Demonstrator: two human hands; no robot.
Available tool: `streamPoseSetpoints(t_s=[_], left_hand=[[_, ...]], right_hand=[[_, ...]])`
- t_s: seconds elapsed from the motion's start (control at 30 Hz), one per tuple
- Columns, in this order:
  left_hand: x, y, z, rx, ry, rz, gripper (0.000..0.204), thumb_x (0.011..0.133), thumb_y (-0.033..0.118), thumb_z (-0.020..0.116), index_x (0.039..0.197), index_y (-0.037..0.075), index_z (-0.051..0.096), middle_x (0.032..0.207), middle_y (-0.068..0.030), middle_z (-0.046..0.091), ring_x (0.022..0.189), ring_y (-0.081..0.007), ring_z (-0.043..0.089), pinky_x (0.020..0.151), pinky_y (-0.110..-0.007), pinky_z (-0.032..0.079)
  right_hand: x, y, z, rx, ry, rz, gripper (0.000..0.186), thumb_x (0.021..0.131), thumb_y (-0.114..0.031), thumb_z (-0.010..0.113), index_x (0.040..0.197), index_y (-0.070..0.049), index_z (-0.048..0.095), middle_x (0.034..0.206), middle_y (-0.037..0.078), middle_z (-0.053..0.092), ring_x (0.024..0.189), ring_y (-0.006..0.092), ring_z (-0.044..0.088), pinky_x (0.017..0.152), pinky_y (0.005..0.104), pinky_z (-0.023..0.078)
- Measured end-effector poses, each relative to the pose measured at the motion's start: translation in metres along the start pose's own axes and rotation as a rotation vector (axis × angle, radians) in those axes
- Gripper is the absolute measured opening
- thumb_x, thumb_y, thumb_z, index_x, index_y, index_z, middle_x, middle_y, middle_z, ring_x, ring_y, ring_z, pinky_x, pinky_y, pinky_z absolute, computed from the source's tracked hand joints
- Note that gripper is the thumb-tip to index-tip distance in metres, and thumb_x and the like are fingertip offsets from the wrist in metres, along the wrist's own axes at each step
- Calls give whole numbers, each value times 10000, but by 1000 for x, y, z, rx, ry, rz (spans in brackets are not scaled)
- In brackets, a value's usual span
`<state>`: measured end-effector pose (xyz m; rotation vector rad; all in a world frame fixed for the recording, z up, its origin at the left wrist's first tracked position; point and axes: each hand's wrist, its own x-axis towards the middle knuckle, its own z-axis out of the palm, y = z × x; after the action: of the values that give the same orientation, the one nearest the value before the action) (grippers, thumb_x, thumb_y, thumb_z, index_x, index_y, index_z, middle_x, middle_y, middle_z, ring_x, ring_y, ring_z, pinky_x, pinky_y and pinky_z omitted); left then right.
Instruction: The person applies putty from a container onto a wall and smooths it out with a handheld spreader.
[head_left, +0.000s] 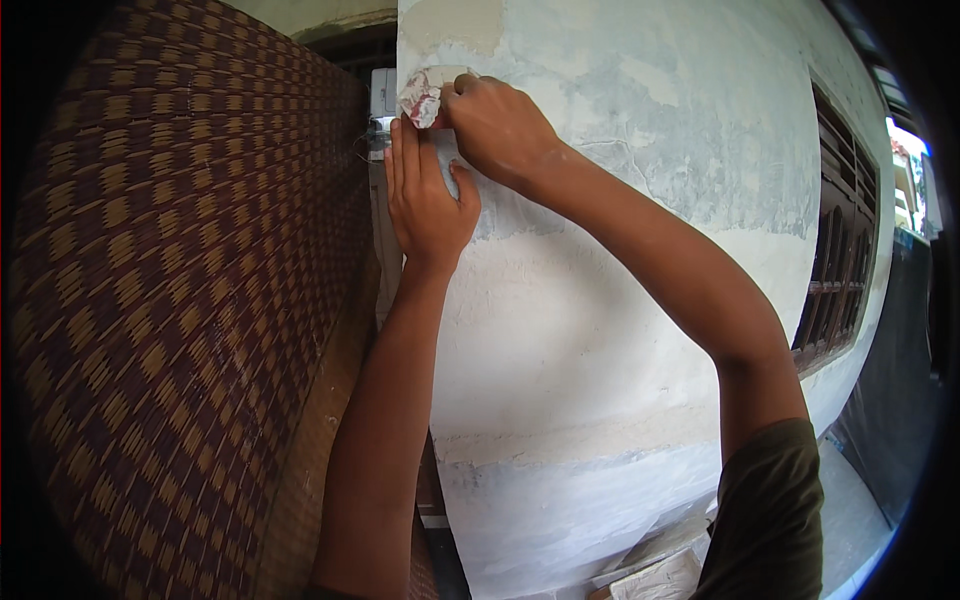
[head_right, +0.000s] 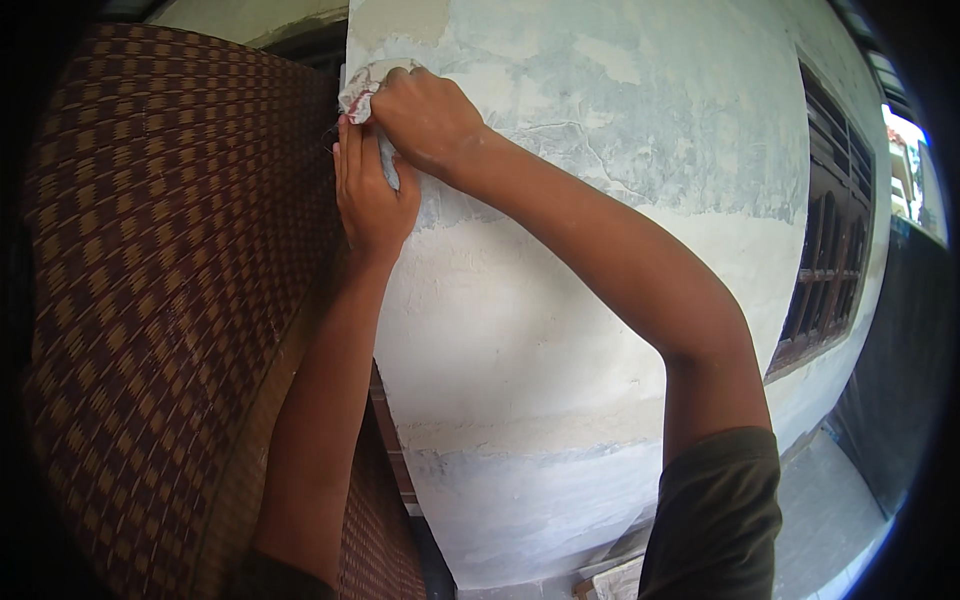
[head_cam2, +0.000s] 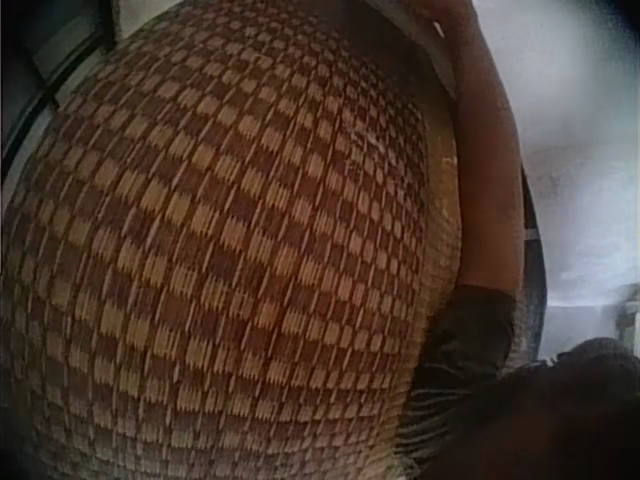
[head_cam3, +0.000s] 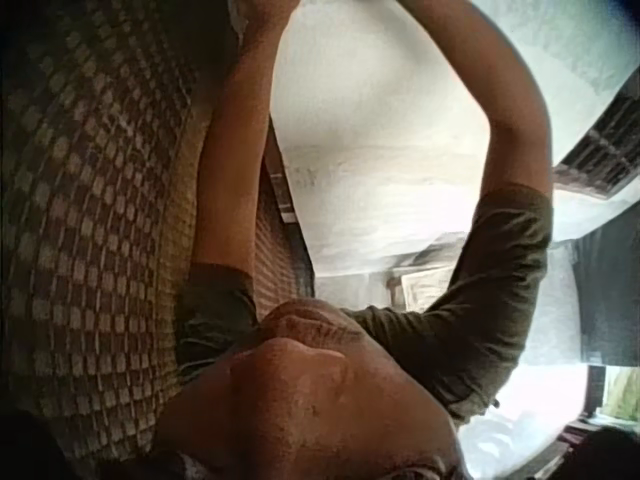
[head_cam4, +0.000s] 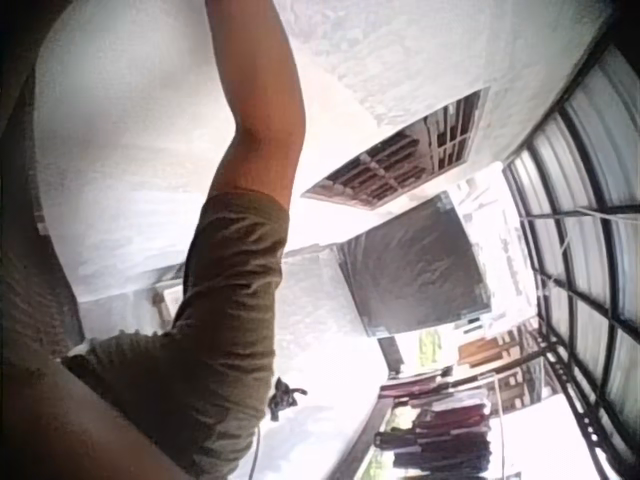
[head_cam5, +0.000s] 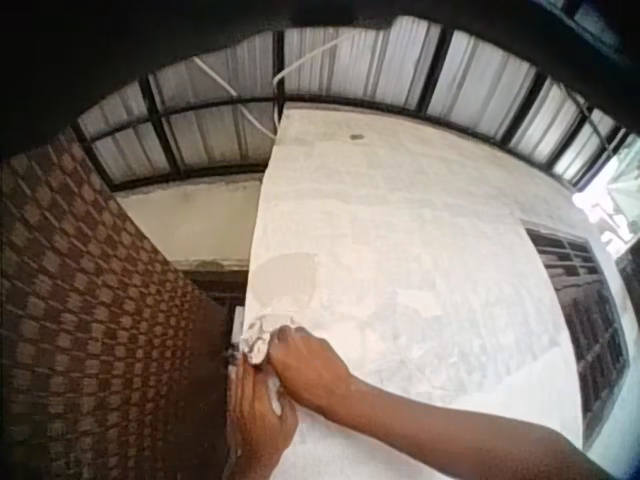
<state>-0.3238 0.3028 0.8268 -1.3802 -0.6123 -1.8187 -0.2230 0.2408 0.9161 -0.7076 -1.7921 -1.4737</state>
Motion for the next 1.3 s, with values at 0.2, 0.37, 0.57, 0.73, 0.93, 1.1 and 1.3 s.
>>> streamPoseSetpoints(t_s=[0.2,0.37,0.57,0.73,0.93,1.1,1.3], left_hand=[[8,11,9,9,55,43,541,837,95,513,1320,-145,464,1436,-294,421,1389,-409,357,1120,-525,315],[-3,0,13,5,39,36,539,838,93,512,1318,-146,466,1438,-298,417,1390,-409,355,1123,-523,310],[0,-1,2,28,32,26,540,840,92,514,1324,-143,462,1448,-294,407,1394,-411,346,1127,-523,302],[1,8,11,4,36,44,539,838,88,518,1323,-140,463,1450,-289,408,1391,-412,350,1126,-523,304],[-1,-3,0,23,30,30,540,835,86,520,1318,-147,464,1447,-289,411,1391,-413,351,1125,-522,307],[2,4,8,4,45,36,541,833,83,521,1319,-147,463,1444,-292,412,1391,-414,350,1125,-523,307],[1,4,9,10,27,34,540,833,79,518,1320,-147,462,1443,-293,412,1392,-413,349,1126,-522,306]], right_hand=[[63,82,-18,-48,225,48,150,849,-71,551,899,-18,682,950,210,651,878,371,649,751,455,540],[16,56,10,-45,26,-6,157,830,-63,555,942,-35,661,992,175,644,920,339,653,780,436,548],[13,29,-7,13,159,-44,162,843,-135,590,906,-50,711,974,168,654,943,323,666,753,426,563],[62,88,-5,-112,153,107,196,885,-124,542,859,26,666,932,229,634,892,360,640,724,449,551],[-13,19,5,23,52,1,130,834,-82,560,928,-22,628,927,178,631,879,346,653,749,433,549],[32,60,-13,-8,246,30,139,824,-25,540,923,-28,638,918,190,644,843,369,644,745,451,527],[33,68,-4,-69,64,55,153,837,-45,553,943,-20,660,974,191,645,904,356,651,763,438,541]])
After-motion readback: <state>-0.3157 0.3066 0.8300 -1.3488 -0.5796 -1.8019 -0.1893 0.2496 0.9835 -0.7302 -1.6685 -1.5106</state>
